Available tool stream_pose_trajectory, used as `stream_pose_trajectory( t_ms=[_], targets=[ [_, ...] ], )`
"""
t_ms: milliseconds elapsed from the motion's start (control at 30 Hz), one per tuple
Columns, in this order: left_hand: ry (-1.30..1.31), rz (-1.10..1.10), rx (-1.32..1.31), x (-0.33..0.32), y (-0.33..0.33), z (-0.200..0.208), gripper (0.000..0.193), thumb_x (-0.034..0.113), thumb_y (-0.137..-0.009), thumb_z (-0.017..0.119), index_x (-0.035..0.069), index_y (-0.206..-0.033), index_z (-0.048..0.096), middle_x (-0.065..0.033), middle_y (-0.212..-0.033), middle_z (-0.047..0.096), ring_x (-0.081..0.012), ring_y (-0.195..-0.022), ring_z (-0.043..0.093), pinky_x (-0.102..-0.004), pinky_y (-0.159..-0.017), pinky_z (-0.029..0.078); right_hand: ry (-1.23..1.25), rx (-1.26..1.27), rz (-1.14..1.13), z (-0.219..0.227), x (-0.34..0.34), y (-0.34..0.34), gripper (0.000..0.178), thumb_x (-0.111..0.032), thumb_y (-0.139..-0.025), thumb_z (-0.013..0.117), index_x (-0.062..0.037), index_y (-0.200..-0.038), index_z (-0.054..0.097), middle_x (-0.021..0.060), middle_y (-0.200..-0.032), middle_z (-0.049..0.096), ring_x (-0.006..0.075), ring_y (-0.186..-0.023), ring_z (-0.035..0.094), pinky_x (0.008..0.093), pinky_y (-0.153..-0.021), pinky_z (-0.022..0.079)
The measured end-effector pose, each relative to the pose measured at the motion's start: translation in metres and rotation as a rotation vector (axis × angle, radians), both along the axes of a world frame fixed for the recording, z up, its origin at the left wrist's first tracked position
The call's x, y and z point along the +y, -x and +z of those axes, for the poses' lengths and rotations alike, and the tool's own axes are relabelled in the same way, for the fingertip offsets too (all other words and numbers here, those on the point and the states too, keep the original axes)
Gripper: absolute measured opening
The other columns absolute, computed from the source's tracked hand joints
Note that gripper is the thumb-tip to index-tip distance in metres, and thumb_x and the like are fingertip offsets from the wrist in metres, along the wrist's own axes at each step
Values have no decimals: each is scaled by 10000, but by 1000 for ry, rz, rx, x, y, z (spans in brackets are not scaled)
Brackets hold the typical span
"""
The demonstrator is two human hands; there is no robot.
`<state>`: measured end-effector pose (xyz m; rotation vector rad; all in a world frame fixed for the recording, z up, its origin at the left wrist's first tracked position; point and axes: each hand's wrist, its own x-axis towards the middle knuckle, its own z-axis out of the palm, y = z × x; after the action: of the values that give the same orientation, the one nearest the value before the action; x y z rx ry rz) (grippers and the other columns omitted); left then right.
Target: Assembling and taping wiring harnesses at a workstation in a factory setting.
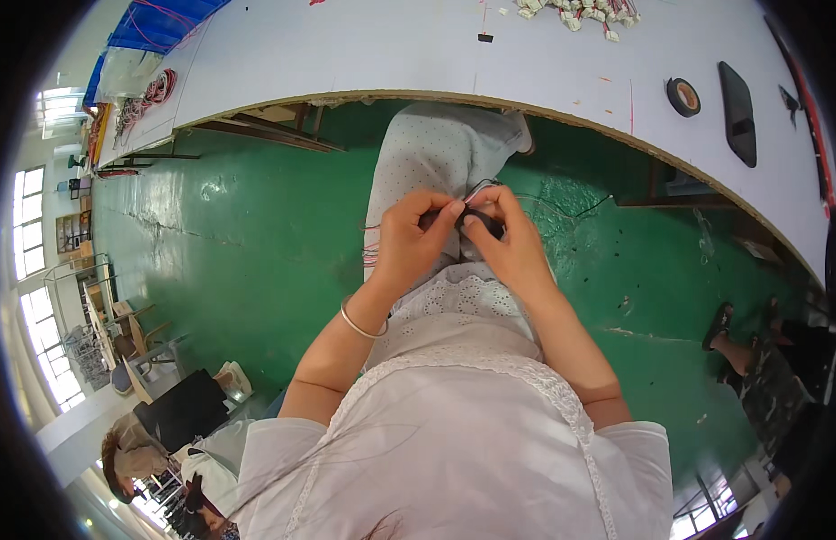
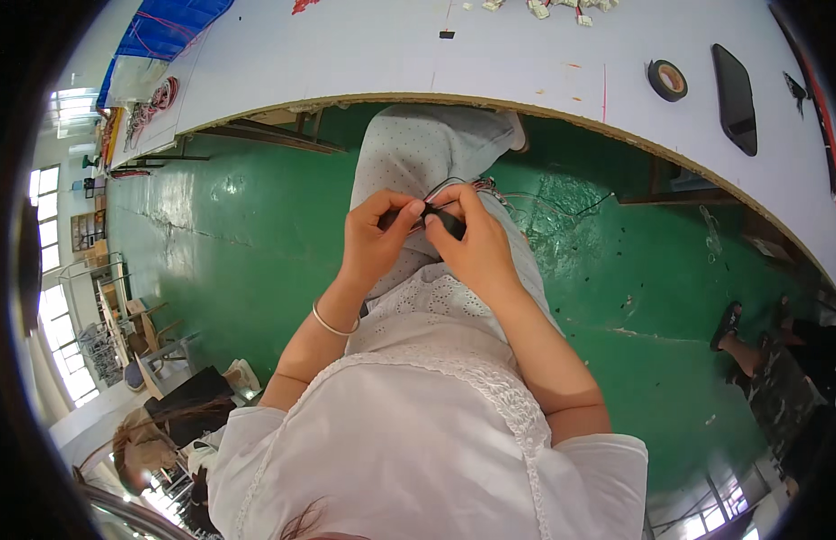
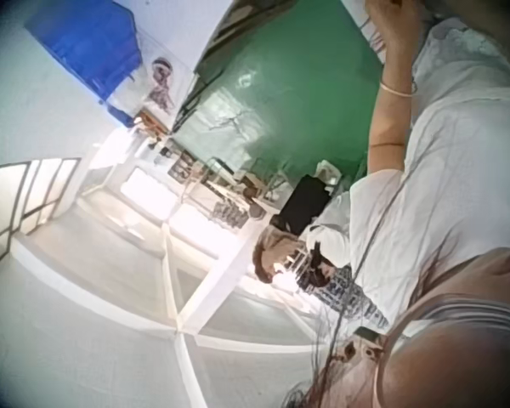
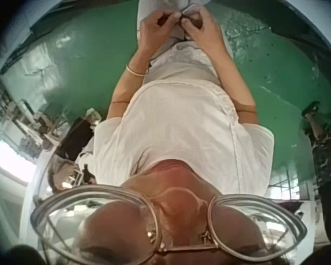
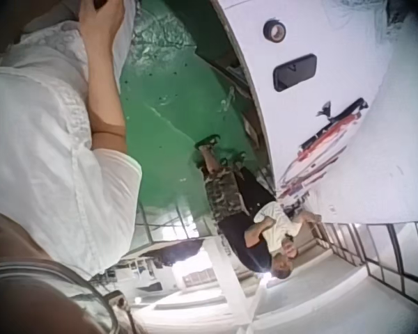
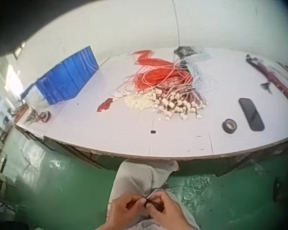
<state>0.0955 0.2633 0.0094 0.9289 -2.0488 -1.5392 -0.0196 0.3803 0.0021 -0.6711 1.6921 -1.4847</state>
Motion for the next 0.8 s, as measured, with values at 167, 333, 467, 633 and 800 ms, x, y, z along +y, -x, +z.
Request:
stream_pose_trajectory(
  t_ms=[167, 333, 467, 633, 800],
  targets=[
    [346, -74, -6, 7, -1, 11, 68, 61, -889, 695, -3, -889, 672, -42, -748, 637, -68, -642, 573, -220, -563, 452, 25, -238, -30, -6, 0, -3, 127, -121, -933, 616, -55, -1037, 584, -22, -757, 584, 58, -708, 526, 212, -643, 395],
    [479, -99, 4, 7, -1, 14, 67, 62, -880, 703, 6, -865, 672, -35, -743, 631, -69, -607, 550, -220, -530, 431, -14, 90, -87, -12, 0, -9, 133, -175, -851, 692, -56, -903, 660, 38, -681, 605, 135, -639, 560, 266, -592, 410],
    [601, -114, -18, 7, -1, 18, 85, 69, -881, 702, 4, -842, 663, -14, -716, 622, -51, -569, 499, -229, -495, 405, 57, 235, -130, -12, -9, -16, 131, -188, -856, 684, -61, -884, 665, 65, -702, 627, 154, -617, 561, 280, -591, 428],
    [306, 21, -35, 11, -4, 10, 107, 85, -883, 697, 1, -831, 656, -6, -665, 595, -46, -556, 459, -227, -482, 374, 16, 163, -199, -31, -24, -19, 171, -207, -868, 654, -36, -884, 656, 86, -699, 625, 163, -644, 565, 295, -626, 461],
    [-47, 33, -1, -18, 2, 38, 131, 120, -903, 692, -7, -880, 664, 59, -702, 563, -6, -610, 383, -181, -524, 307, -34, -95, -239, -54, 15, 17, 124, -167, -934, 627, -48, -897, 626, -23, -732, 580, 41, -629, 459, 210, -548, 358]
  ],
)
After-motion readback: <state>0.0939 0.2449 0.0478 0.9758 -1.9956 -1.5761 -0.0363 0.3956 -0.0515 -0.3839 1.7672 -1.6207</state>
